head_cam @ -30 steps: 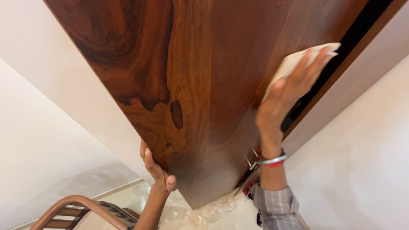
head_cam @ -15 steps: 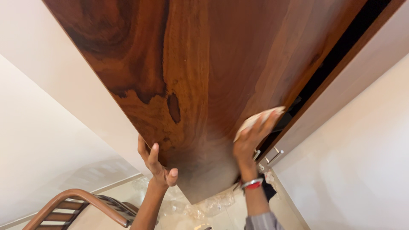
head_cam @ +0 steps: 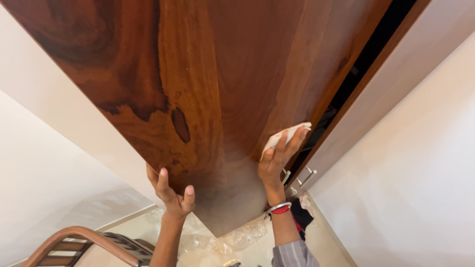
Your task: The person sprays a liquid from a bottle onto a white cloth and wipes the surface of a wooden wardrobe door. They continue wiping the door repeatedly with the cloth, moving across the surface and around the handle area.
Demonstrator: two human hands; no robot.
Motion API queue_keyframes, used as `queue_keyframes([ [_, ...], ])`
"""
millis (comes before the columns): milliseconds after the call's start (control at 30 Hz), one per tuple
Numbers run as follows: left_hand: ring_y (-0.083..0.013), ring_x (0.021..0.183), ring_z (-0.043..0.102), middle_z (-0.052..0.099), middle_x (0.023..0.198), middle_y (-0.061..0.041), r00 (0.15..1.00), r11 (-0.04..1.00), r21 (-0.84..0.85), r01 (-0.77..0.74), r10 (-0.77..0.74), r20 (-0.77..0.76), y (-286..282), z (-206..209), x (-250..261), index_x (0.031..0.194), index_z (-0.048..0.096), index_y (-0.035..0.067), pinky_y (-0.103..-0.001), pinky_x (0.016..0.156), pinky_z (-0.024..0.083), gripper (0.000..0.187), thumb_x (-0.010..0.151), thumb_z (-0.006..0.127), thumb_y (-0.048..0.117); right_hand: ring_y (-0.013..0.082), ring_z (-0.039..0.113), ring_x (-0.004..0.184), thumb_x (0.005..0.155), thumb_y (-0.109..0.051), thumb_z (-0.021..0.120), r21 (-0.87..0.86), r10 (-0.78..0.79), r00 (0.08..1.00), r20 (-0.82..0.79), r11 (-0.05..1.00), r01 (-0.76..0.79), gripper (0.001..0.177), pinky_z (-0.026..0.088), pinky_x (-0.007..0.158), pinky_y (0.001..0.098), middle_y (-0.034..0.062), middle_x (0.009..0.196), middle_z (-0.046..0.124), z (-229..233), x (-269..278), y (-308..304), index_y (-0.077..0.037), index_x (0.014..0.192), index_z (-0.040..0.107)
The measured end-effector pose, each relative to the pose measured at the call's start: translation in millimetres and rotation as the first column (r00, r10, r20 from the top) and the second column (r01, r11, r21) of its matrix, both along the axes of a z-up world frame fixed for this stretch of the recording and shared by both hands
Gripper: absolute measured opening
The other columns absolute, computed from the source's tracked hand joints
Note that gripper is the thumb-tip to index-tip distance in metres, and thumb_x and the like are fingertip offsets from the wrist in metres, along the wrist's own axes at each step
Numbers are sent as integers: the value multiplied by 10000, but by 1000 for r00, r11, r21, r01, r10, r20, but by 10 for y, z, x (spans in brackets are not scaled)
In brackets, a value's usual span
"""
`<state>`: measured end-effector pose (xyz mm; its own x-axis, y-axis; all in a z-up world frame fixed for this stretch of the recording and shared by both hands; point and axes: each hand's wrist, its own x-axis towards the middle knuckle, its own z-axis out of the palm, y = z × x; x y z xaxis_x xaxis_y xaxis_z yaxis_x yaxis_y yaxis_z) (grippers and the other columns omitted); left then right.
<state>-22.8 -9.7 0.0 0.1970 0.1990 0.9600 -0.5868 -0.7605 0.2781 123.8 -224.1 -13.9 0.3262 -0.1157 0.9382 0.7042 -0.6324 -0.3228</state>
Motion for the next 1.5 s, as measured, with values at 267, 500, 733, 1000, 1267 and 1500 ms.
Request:
queue_keyframes([
  [267, -410, 1573, 275, 190, 1689, -216, 995, 999, -32, -10, 7, -99, -77, -89, -169, 1649, 219, 252, -543, 1268, 299, 733, 1021, 581, 357, 377, 108, 1656, 1157, -517, 189, 284, 93, 960, -263, 959, -15, 667, 111, 1358, 555, 196, 1758, 91, -45, 59, -329, -103, 1677, 125],
  [500, -416, 1553, 291, 186, 1684, -216, 990, 998, -52, 27, -34, -134, -73, -419, -218, 1665, 166, 307, -540, 1266, 306, 769, 1029, 597, 258, 378, -2, 1657, 1184, -423, 198, 7, 92, 980, -179, 996, -92, 570, 67, 1366, 579, 172, 1755, -20, -151, -528, 289, -150, 1679, 121],
  [733, -427, 1544, 303, 194, 1683, -219, 978, 999, -22, -24, 19, -206, -78, -422, -343, 1666, 142, 345, -546, 1252, 312, 764, 1056, 520, 84, 378, -5, 1661, 1188, -430, 141, 9, 62, 980, -187, 998, -62, 581, 90, 1381, 590, 181, 1755, -33, -657, -399, 207, -144, 1690, 82],
  [1000, -435, 1530, 338, 258, 1652, -229, 975, 997, -18, -69, 64, -213, -117, -441, -366, 1658, 160, 336, -556, 1244, 326, 782, 1042, 520, 16, 349, 39, 1627, 1187, -458, 159, 222, 102, 967, -234, 974, -49, 629, 105, 1365, 511, 173, 1756, 24, 375, -26, 64, -79, 1689, 155],
  [1267, -452, 1525, 370, 306, 1649, -261, 962, 996, -25, -88, 78, -263, -35, -586, -500, 1645, 177, 173, -526, 1261, 337, 683, 1073, 527, 43, 423, -11, 1621, 1141, -381, 230, -185, 133, 990, -57, 972, -141, 554, 46, 1318, 638, 218, 1725, -20, -568, -695, 594, -186, 1653, 147],
  [1500, -419, 1536, 395, 380, 1634, -250, 936, 989, -147, -2, -50, -348, 1, -518, -710, 1576, 360, 63, -489, 1271, 346, 472, 1115, 461, 80, 454, -27, 1644, 1190, -376, 187, 54, 139, 959, -246, 990, -129, 584, 41, 1314, 615, 269, 1726, -47, -193, -749, 665, -108, 1696, 74],
])
